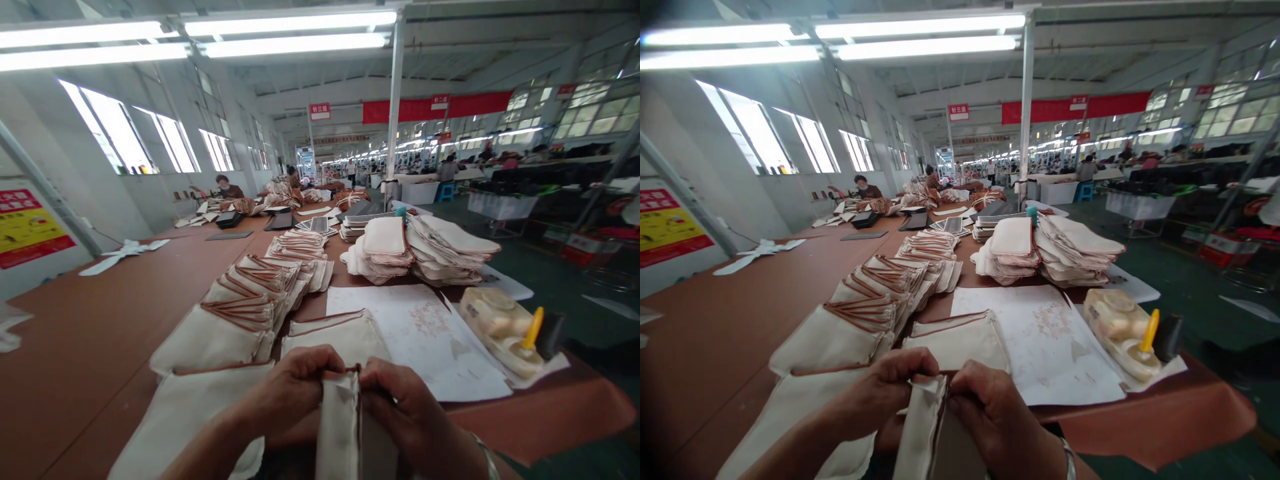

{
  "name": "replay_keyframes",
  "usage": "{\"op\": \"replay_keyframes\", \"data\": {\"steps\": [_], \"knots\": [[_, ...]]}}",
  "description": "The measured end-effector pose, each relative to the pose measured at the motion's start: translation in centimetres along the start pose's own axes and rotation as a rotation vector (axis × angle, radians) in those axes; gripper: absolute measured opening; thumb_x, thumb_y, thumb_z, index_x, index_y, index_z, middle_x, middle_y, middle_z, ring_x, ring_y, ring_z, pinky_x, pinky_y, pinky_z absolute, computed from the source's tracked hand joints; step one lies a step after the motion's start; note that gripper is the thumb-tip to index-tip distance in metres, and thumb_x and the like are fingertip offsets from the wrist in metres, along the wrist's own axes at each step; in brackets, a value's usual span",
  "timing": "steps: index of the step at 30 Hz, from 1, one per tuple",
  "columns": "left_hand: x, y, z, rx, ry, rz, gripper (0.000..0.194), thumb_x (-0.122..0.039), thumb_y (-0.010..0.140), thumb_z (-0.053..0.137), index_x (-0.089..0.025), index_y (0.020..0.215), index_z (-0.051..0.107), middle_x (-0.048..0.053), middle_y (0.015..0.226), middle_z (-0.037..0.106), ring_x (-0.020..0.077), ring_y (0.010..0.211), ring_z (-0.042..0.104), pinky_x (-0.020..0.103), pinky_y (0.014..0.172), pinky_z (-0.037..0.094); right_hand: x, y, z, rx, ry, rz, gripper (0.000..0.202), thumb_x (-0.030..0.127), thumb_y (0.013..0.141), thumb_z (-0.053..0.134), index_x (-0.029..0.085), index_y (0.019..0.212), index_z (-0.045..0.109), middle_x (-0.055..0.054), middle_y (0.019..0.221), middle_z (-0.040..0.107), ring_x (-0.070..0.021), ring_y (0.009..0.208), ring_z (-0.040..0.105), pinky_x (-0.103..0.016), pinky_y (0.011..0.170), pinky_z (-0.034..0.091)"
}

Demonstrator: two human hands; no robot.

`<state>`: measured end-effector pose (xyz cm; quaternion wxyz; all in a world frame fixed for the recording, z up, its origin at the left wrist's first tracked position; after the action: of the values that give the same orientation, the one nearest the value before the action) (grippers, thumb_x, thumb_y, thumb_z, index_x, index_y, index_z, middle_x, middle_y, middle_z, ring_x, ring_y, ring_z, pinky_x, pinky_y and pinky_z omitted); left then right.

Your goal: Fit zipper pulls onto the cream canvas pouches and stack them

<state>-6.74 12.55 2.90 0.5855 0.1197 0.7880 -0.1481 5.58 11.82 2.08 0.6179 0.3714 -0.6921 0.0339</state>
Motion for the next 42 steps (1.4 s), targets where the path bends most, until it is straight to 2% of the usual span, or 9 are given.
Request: {"op": "replay_keyframes", "data": {"steps": [6,12,20,25,28,31,33,36,42], "knots": [[-0.1,-1.6,1.1,0.398,-0.265,-0.107,0.041,-0.032,0.063,0.076,-0.013,0.099,0.068,0.001,0.086,0.060,0.0150,0.077,0.048,0.022,0.067,0.036,0.6,-0.2,-0.8,0.017,-0.076,0.037,0.016,0.029,0.099,0.049,0.021,0.088,0.057,0.000,0.079,0.059,-0.0150,0.071,0.056,-0.023,0.065,0.045],[-0.4,-1.8,1.9,0.199,-0.135,-0.080,0.035,-0.042,0.077,0.075,-0.014,0.094,0.060,-0.003,0.077,0.052,0.0107,0.069,0.041,0.020,0.060,0.032,1.9,-0.8,0.6,0.012,-0.289,-0.129,0.011,0.017,0.097,0.045,0.022,0.095,0.055,-0.004,0.084,0.058,-0.0178,0.075,0.058,-0.027,0.065,0.045],[1.8,-2.2,3.1,0.224,-0.272,-0.181,0.040,-0.038,0.066,0.086,-0.012,0.085,0.063,-0.003,0.071,0.056,0.0081,0.062,0.042,0.018,0.053,0.028,2.7,-1.8,0.9,0.036,-0.434,-0.253,0.008,0.017,0.095,0.047,0.023,0.094,0.052,-0.004,0.078,0.060,-0.0193,0.070,0.058,-0.028,0.062,0.045],[1.8,-2.1,4.4,0.326,-0.422,-0.229,0.037,-0.036,0.065,0.087,-0.010,0.081,0.066,0.001,0.073,0.060,0.0084,0.062,0.044,0.019,0.055,0.031,2.7,-2.3,1.3,0.048,-0.554,-0.266,0.011,0.014,0.095,0.041,0.020,0.093,0.050,-0.005,0.078,0.059,-0.0182,0.066,0.056,-0.028,0.058,0.038],[1.6,-2.1,4.6,0.337,-0.442,-0.250,0.038,-0.037,0.065,0.087,-0.010,0.080,0.067,0.001,0.071,0.059,0.0083,0.061,0.043,0.019,0.055,0.031,0.9,-2.1,0.8,0.052,-0.308,-0.012,0.017,0.025,0.099,0.039,0.019,0.088,0.050,-0.002,0.075,0.055,-0.0159,0.064,0.051,-0.027,0.057,0.036],[1.5,-2.2,4.7,0.315,-0.450,-0.249,0.039,-0.041,0.066,0.085,-0.010,0.082,0.068,0.001,0.073,0.059,0.0088,0.061,0.044,0.020,0.055,0.031,-1.8,-2.5,1.1,0.049,0.181,0.314,0.032,0.044,0.099,0.043,0.019,0.079,0.047,0.003,0.068,0.043,-0.0119,0.059,0.038,-0.023,0.053,0.032],[1.6,-2.3,4.8,0.303,-0.457,-0.262,0.038,-0.044,0.069,0.083,-0.011,0.080,0.067,0.000,0.070,0.056,0.0079,0.058,0.041,0.020,0.053,0.028,-2.7,-2.8,1.8,0.045,0.436,0.429,0.039,0.054,0.093,0.052,0.019,0.076,0.045,0.005,0.066,0.037,-0.0100,0.056,0.030,-0.022,0.050,0.027],[1.8,-2.3,4.9,0.284,-0.413,-0.280,0.037,-0.045,0.074,0.078,-0.011,0.077,0.065,-0.003,0.065,0.048,0.0073,0.056,0.035,0.021,0.052,0.024,-3.0,-2.8,2.1,0.028,0.548,0.465,0.044,0.057,0.088,0.060,0.019,0.074,0.043,0.006,0.064,0.035,-0.0090,0.056,0.026,-0.021,0.049,0.023],[0.8,-2.1,5.0,0.267,-0.348,-0.177,0.039,-0.049,0.077,0.074,-0.012,0.076,0.061,-0.002,0.072,0.049,0.0095,0.065,0.037,0.020,0.058,0.030,-1.7,-2.4,1.6,0.073,0.452,0.369,0.046,0.062,0.090,0.053,0.019,0.079,0.043,0.005,0.069,0.035,-0.0111,0.062,0.028,-0.023,0.053,0.026]]}}
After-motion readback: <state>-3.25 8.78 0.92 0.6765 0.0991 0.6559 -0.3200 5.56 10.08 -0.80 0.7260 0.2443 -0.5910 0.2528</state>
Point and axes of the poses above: each hand's wrist, its own y-axis towards the middle knuckle, its own z-axis out of the palm, x = y × z, the point moved 9 cm from there along y, towards the middle knuckle
